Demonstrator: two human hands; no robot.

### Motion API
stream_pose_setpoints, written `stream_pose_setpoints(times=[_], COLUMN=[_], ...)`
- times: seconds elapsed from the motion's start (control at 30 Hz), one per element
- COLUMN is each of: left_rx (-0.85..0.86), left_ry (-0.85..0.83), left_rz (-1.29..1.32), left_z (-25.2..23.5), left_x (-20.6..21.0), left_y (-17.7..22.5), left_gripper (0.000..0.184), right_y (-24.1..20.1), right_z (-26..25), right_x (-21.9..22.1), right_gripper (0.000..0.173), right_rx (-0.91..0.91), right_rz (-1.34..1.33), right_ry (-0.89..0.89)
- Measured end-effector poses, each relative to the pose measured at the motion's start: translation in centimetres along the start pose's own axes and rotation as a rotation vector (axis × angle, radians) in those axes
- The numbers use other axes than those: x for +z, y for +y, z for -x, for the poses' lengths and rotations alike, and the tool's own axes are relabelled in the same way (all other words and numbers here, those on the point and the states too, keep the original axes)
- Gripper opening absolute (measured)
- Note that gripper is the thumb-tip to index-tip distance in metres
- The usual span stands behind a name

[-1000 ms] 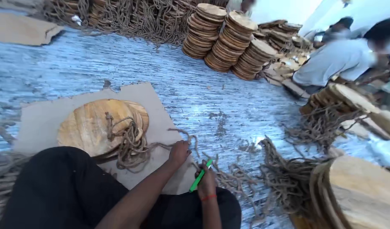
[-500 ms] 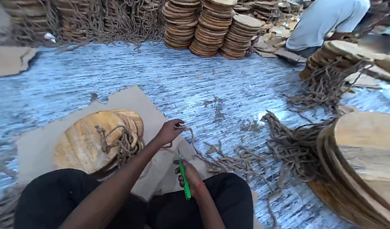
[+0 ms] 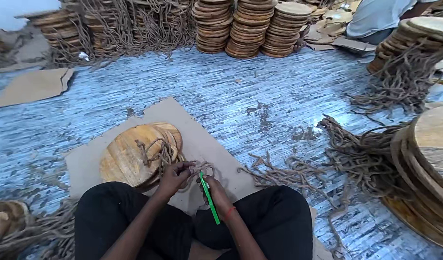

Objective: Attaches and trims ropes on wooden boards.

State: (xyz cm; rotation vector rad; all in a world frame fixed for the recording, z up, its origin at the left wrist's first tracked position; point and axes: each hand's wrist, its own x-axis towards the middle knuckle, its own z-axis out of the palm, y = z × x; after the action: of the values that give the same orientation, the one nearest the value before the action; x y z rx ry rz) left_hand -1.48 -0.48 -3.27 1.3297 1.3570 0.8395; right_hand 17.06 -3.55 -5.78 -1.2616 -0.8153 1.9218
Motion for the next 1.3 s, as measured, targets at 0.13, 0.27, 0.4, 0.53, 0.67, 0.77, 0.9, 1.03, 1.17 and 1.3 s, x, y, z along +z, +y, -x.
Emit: stream_pose_setpoints(times=[0.13,0.27,0.4,0.53,0.67,0.77,0.9,1.03,1.17,1.3], left_rx=[-0.033,-0.037,-0.047,-0.025,-0.016,-0.016,0.072,0.146,0.086,0.053], left_ry=[0.013,-0.021,-0.074,-0.098,-0.149,-0.13,-0.239,-0.409,-0.577,-0.603], left_rz=[0.052,0.084,0.091,0.06,0.027,0.041,-0.07,0.042,0.247,0.353], left_z=[0.4,0.4,0.5,0.4,0.2,0.1,-0.2,-0.3,-0.4,-0.1], left_x=[1.2,1.6,1.4,1.2,0.8,1.3,1.6,1.0,0.5,0.4], left_y=[0.0,-0.2,-0.1,-0.1,-0.5,-0.7,-1.1,-1.6,-2.2,-2.6], left_gripper=[0.018,0.017,0.016,0.015,0.014,0.022,0.086,0.069,0.067,0.048], right_y=[0.8,1.1,1.6,2.0,2.4,2.2,1.7,1.6,1.5,1.8], right_z=[-0.1,-0.2,-0.2,-0.3,-0.5,-0.1,0.5,0.8,1.2,1.0], right_x=[1.3,0.9,0.5,0.5,0.4,0.5,0.3,0.2,0.4,0.3], right_gripper=[0.045,0.049,0.05,0.048,0.052,0.055,0.054,0.055,0.052,0.052], right_rx=[0.007,-0.014,-0.051,-0.095,-0.122,-0.094,-0.014,0.006,-0.014,-0.041], right_rz=[-0.056,-0.065,-0.024,0.054,0.084,0.037,-0.004,-0.077,-0.104,-0.135], right_ry=[0.041,0.057,0.019,0.028,0.025,0.005,-0.097,-0.215,-0.292,-0.329])
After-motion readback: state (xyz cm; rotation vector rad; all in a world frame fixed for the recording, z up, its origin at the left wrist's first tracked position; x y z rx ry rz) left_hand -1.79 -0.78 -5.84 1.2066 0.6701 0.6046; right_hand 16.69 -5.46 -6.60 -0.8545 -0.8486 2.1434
